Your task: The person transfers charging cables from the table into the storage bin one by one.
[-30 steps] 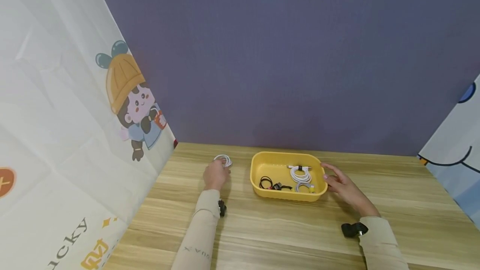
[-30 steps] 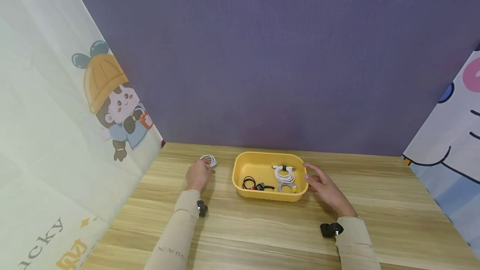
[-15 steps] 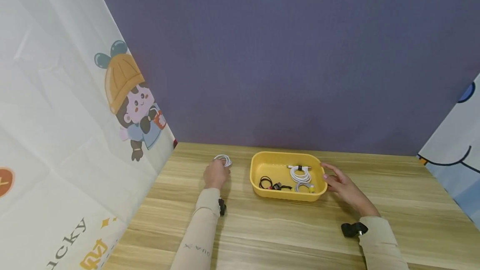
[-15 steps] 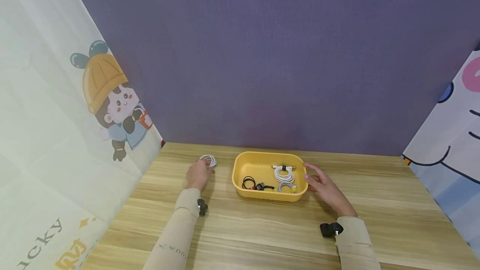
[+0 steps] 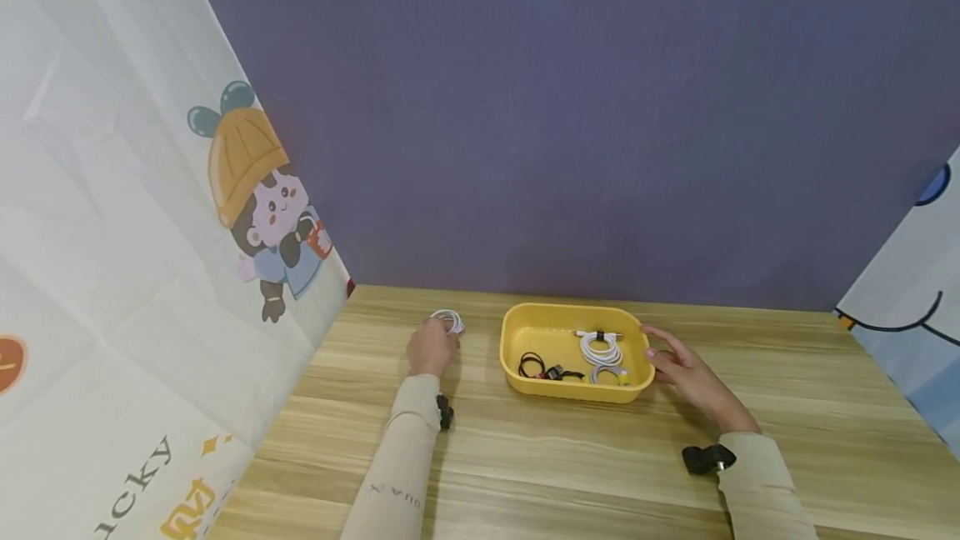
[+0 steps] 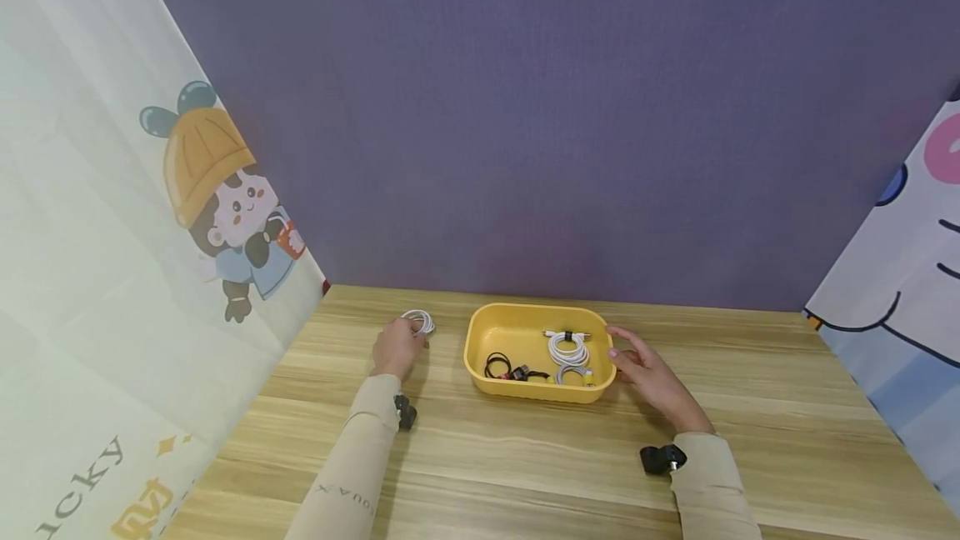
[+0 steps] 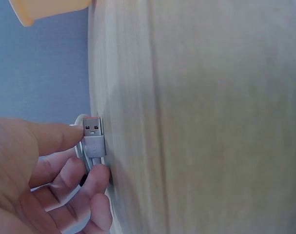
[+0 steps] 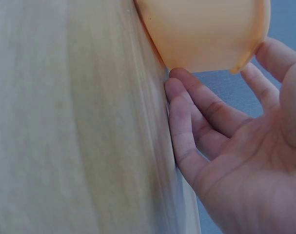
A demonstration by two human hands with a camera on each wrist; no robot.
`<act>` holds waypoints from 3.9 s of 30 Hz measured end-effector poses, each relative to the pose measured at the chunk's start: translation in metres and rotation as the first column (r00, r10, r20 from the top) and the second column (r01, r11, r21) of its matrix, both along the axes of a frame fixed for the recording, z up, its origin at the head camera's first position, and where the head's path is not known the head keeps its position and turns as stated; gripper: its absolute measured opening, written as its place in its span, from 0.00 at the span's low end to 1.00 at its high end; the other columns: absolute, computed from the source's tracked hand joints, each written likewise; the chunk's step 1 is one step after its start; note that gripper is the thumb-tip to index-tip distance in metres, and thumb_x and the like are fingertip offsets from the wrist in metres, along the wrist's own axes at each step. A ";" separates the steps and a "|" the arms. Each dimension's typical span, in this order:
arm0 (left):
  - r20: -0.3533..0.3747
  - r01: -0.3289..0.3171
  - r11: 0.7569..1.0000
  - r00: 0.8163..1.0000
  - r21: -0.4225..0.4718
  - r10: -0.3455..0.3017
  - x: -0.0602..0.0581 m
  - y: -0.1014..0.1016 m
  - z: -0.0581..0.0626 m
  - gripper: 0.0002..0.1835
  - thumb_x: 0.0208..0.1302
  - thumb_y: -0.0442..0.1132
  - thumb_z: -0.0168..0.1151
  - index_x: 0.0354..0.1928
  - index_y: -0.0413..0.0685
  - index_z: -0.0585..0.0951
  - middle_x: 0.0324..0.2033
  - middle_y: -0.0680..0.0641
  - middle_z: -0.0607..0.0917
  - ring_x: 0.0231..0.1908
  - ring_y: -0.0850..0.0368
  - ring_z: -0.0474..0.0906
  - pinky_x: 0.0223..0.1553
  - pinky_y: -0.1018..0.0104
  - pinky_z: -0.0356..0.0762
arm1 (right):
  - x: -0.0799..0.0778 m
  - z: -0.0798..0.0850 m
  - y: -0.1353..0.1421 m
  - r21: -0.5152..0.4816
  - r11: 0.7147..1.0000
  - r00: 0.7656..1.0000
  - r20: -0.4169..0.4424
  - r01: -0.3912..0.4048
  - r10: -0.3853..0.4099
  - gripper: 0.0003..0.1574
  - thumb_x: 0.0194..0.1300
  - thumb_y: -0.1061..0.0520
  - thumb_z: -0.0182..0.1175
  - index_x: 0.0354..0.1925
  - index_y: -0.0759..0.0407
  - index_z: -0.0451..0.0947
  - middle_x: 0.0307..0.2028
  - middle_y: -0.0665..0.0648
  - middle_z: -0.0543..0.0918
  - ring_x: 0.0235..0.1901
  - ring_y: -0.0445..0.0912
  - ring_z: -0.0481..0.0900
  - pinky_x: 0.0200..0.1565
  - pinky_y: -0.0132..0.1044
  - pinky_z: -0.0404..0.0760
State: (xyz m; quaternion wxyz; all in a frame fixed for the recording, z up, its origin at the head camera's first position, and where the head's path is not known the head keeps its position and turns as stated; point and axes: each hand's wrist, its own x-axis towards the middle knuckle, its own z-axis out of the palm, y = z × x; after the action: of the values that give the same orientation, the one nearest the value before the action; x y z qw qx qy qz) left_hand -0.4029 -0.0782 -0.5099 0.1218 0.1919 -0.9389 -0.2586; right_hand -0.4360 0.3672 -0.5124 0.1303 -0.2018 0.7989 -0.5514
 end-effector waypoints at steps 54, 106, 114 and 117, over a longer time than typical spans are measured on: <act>-0.102 0.042 0.998 0.994 0.049 -0.037 0.002 -0.002 -0.002 0.04 0.61 0.38 0.72 0.28 0.49 0.90 0.34 0.43 0.91 0.32 0.44 0.86 0.34 0.51 0.81 | -0.001 -0.001 0.001 0.011 1.000 1.000 0.006 -0.003 0.003 0.41 0.80 0.44 0.51 0.81 0.52 0.49 0.71 0.77 0.66 0.53 0.24 0.76 0.51 0.37 0.85; -0.176 0.059 0.998 0.983 0.022 -0.054 0.017 0.011 0.017 0.06 0.60 0.39 0.74 0.36 0.45 0.90 0.35 0.43 0.89 0.35 0.43 0.86 0.36 0.51 0.84 | -0.002 -0.001 0.002 0.014 1.000 1.000 0.013 -0.006 0.006 0.40 0.81 0.45 0.50 0.81 0.52 0.49 0.72 0.76 0.65 0.55 0.27 0.78 0.53 0.40 0.85; -0.185 0.069 0.998 0.981 0.011 -0.066 0.017 0.013 0.017 0.04 0.61 0.39 0.74 0.36 0.46 0.90 0.35 0.43 0.89 0.34 0.43 0.86 0.36 0.50 0.84 | -0.002 -0.002 0.001 0.028 1.000 1.000 0.019 0.002 -0.002 0.40 0.80 0.44 0.50 0.81 0.50 0.50 0.71 0.75 0.67 0.54 0.26 0.78 0.53 0.39 0.85; -0.180 0.068 0.998 0.981 0.010 -0.065 0.017 0.014 0.018 0.04 0.61 0.39 0.74 0.35 0.46 0.90 0.34 0.43 0.89 0.33 0.45 0.85 0.35 0.51 0.83 | -0.002 -0.003 0.001 0.036 0.999 1.000 0.011 0.002 -0.002 0.40 0.81 0.44 0.50 0.81 0.50 0.50 0.71 0.75 0.67 0.54 0.27 0.78 0.52 0.37 0.85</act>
State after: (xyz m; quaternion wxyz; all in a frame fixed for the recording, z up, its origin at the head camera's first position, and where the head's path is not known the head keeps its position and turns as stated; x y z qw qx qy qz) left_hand -0.3855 -0.0647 -0.4924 0.1959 0.1371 -0.9278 -0.2862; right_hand -0.4378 0.3679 -0.5153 0.1379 -0.1956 0.8081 -0.5382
